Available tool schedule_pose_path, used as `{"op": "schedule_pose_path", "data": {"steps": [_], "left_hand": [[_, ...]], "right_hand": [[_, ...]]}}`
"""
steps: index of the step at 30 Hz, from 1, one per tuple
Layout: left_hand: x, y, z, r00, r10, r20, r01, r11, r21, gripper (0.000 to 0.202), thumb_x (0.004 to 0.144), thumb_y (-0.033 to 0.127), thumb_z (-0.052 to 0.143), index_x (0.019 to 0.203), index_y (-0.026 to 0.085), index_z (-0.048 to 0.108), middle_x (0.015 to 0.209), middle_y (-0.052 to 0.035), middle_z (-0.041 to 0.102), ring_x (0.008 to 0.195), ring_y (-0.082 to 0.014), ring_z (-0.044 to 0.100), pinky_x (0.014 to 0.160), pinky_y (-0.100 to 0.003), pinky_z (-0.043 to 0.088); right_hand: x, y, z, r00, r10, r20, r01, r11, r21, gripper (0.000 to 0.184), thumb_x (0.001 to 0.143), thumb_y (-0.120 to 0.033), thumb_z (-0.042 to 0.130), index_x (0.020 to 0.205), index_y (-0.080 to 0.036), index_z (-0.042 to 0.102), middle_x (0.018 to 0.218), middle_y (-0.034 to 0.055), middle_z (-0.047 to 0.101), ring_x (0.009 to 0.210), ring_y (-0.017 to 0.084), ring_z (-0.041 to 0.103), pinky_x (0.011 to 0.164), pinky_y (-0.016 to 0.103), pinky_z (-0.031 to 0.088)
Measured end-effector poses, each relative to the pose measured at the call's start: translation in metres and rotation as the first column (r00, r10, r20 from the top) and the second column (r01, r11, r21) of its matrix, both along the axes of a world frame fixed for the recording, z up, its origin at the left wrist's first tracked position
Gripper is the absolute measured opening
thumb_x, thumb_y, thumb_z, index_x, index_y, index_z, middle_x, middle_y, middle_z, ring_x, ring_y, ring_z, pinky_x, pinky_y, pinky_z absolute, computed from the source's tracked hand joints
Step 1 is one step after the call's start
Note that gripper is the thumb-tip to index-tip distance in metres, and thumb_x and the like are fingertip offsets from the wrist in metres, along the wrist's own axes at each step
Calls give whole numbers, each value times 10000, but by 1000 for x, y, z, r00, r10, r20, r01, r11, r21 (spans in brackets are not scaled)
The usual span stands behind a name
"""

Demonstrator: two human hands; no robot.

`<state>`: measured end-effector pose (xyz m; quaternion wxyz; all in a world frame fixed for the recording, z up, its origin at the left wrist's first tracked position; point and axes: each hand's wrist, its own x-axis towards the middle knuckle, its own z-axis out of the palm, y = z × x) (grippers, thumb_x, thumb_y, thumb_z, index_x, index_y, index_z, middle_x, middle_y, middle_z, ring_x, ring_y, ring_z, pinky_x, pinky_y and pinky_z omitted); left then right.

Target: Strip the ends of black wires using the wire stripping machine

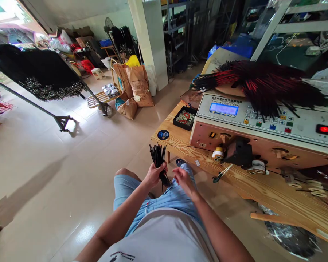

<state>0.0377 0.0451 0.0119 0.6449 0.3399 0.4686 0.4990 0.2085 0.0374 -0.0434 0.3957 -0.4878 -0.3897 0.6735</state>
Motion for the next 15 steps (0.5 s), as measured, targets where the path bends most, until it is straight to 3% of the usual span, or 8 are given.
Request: {"op": "schedule_pose_path", "data": {"steps": [3, 5, 9, 15], "left_hand": [[-2, 0, 1, 1000, -7, 1, 7, 1000, -3, 398, 751, 515, 810, 793, 148, 662, 642, -21, 618, 532, -104, 511, 509, -243, 389], [-2, 0, 1, 1000, -1, 10, 1, 1000, -17, 400, 751, 517, 809, 775, 151, 652, 641, -22, 613, 544, -109, 523, 513, -242, 394], [-2, -1, 2, 998, 42, 50, -39, 997, -64, 432, 721, 543, 821, 735, 161, 619, 620, 2, 579, 526, -97, 513, 513, -237, 397], [-2, 0, 5, 996, 48, 74, -42, 995, -89, 450, 696, 547, 837, 742, 168, 599, 610, 17, 570, 494, -84, 497, 497, -231, 393]], "right_hand": [[33, 33, 0, 896, -396, -204, 373, 917, -140, 536, 659, -572, 840, 983, -223, 594, 652, -47, 602, 481, 99, 476, 430, 195, 360], [56, 54, 6, 783, -512, -353, 481, 858, -180, 523, 651, -495, 884, 1001, -227, 604, 718, -34, 642, 561, 103, 547, 487, 197, 426], [83, 80, 27, 664, -542, -515, 550, 821, -154, 407, 763, -482, 836, 1011, -215, 655, 752, -22, 654, 618, 97, 576, 512, 192, 441], [68, 92, 44, 629, -544, -555, 560, 813, -161, 369, 867, -545, 722, 1008, -206, 688, 752, -12, 660, 608, 89, 575, 507, 187, 440]]}}
